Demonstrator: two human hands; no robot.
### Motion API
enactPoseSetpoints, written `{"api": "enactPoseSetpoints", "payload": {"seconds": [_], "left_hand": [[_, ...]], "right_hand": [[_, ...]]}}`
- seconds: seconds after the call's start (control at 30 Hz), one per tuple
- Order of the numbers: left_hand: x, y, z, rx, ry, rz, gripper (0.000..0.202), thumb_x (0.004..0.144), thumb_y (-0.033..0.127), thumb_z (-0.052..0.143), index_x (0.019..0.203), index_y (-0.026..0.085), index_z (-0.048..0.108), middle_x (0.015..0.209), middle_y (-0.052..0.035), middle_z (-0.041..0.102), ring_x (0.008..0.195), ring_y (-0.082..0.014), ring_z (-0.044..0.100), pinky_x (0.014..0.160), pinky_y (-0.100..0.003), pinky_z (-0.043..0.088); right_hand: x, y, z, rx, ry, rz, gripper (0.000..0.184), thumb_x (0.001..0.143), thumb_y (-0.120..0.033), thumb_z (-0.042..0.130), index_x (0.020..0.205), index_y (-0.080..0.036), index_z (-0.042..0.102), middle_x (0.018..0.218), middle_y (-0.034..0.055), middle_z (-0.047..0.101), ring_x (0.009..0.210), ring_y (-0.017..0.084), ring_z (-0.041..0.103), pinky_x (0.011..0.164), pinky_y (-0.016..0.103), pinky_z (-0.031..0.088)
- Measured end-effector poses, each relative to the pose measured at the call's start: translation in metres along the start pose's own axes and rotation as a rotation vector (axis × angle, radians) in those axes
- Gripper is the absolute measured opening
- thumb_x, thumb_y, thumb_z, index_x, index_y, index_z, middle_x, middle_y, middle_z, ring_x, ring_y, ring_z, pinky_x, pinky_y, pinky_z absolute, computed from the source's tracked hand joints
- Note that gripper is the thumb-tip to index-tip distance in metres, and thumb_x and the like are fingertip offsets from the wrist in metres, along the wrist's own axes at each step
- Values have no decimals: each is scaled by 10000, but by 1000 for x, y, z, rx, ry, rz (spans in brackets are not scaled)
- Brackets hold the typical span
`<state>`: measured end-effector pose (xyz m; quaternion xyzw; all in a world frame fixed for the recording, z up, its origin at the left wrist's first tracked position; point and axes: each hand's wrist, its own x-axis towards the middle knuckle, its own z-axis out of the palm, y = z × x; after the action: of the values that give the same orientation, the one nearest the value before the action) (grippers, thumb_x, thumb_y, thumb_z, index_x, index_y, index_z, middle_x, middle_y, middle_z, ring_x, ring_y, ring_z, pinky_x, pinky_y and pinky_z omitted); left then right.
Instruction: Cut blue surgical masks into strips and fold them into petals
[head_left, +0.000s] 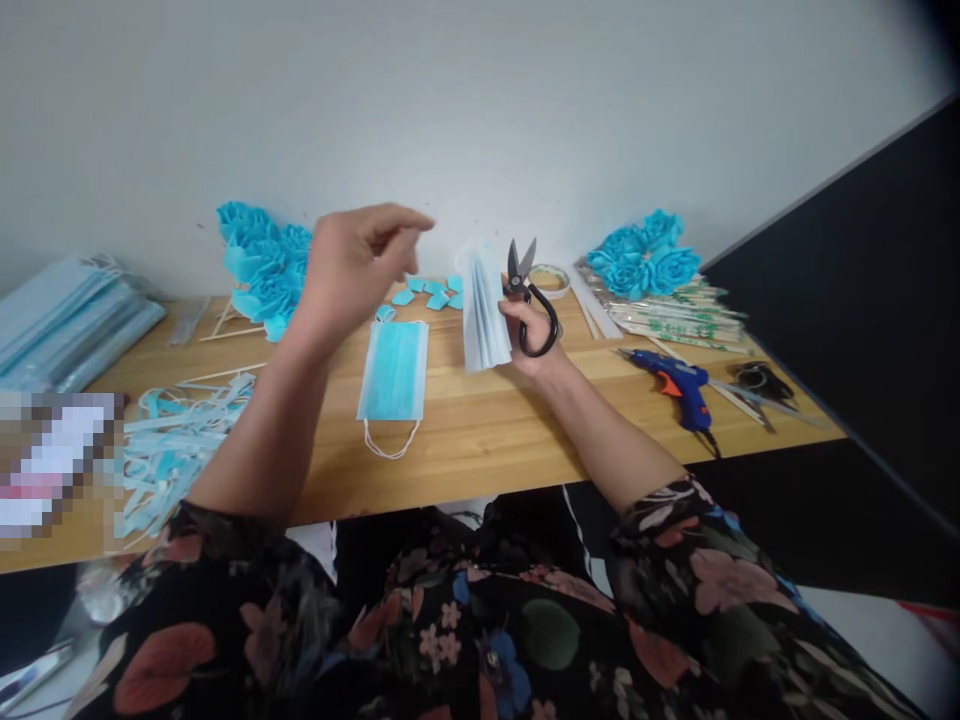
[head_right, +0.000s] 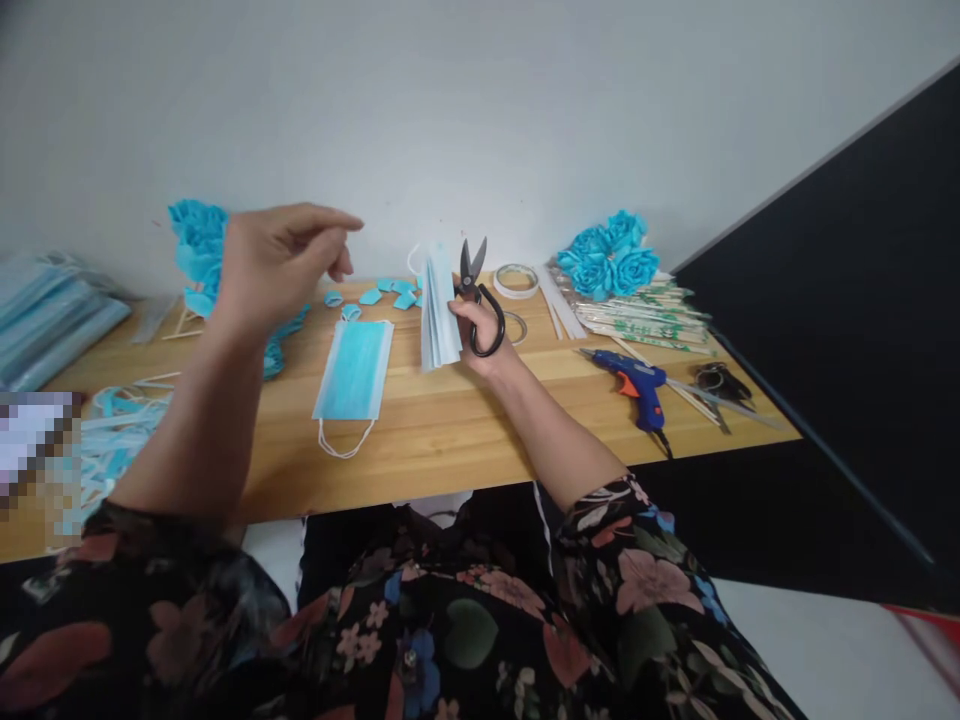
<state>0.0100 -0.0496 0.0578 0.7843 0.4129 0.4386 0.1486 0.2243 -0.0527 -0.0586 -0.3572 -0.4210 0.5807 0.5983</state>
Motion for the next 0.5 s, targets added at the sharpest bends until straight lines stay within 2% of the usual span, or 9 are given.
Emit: {"api": "enactPoseSetpoints", "payload": {"seconds": [0.07,0.13,0.17,0.23,0.3,0.37,0.43,0.5], "left_hand": [[8,-52,5,174,-70,-106,168,843,205,630,940,234,765,782,-11,738,844,-228,687,901,-426,505],[8,-98,10,286,-143,-180,99,758,184,671,787,238,749,786,-50,741,1045,-325,665,1013,-491,441],[7,-116,13,316,-153,-204,97,732,167,668,747,236,734,784,-60,740,1099,-347,645,1042,-511,416],[6,-142,19,427,-202,-292,137,714,141,655,789,215,742,893,-96,761,1160,-367,620,1069,-533,396],[7,-156,23,598,-309,-355,262,777,137,588,965,183,765,1115,-138,753,1204,-359,610,1069,-505,415],[11,-160,25,756,-432,-377,392,839,124,502,1149,149,740,1284,-165,698,1246,-346,599,1059,-457,438],[14,-161,27,856,-515,-381,454,866,113,446,1230,134,715,1328,-176,674,1248,-340,607,1030,-420,464],[15,-160,29,874,-574,-370,459,865,120,436,1219,139,728,1287,-173,698,1208,-339,634,990,-397,484]], "right_hand": [[3,-1,-2,26,-4,-23,518,637,-380,653,1132,-228,639,1027,36,739,1017,267,674,800,379,551],[5,-2,-4,54,-33,-29,512,644,-377,652,1133,-225,637,1035,42,740,1019,263,675,791,377,555],[6,-2,-4,68,-47,-33,510,650,-374,655,1137,-225,635,1035,43,740,1016,261,677,789,377,557],[6,-3,-5,93,-65,-45,512,656,-367,668,1148,-229,629,1029,39,740,1008,260,681,790,377,558],[6,-5,-6,106,-70,-60,515,662,-367,683,1157,-238,624,1014,33,740,1005,263,683,791,377,558],[7,-6,-6,106,-61,-68,514,671,-371,691,1165,-250,622,999,28,740,1007,269,683,787,377,558],[7,-8,-6,95,-43,-70,517,689,-380,687,1186,-257,619,996,29,741,1006,273,682,779,378,558],[8,-9,-7,80,-26,-68,529,710,-389,674,1218,-251,614,1006,39,741,1001,274,681,768,379,559]]}}
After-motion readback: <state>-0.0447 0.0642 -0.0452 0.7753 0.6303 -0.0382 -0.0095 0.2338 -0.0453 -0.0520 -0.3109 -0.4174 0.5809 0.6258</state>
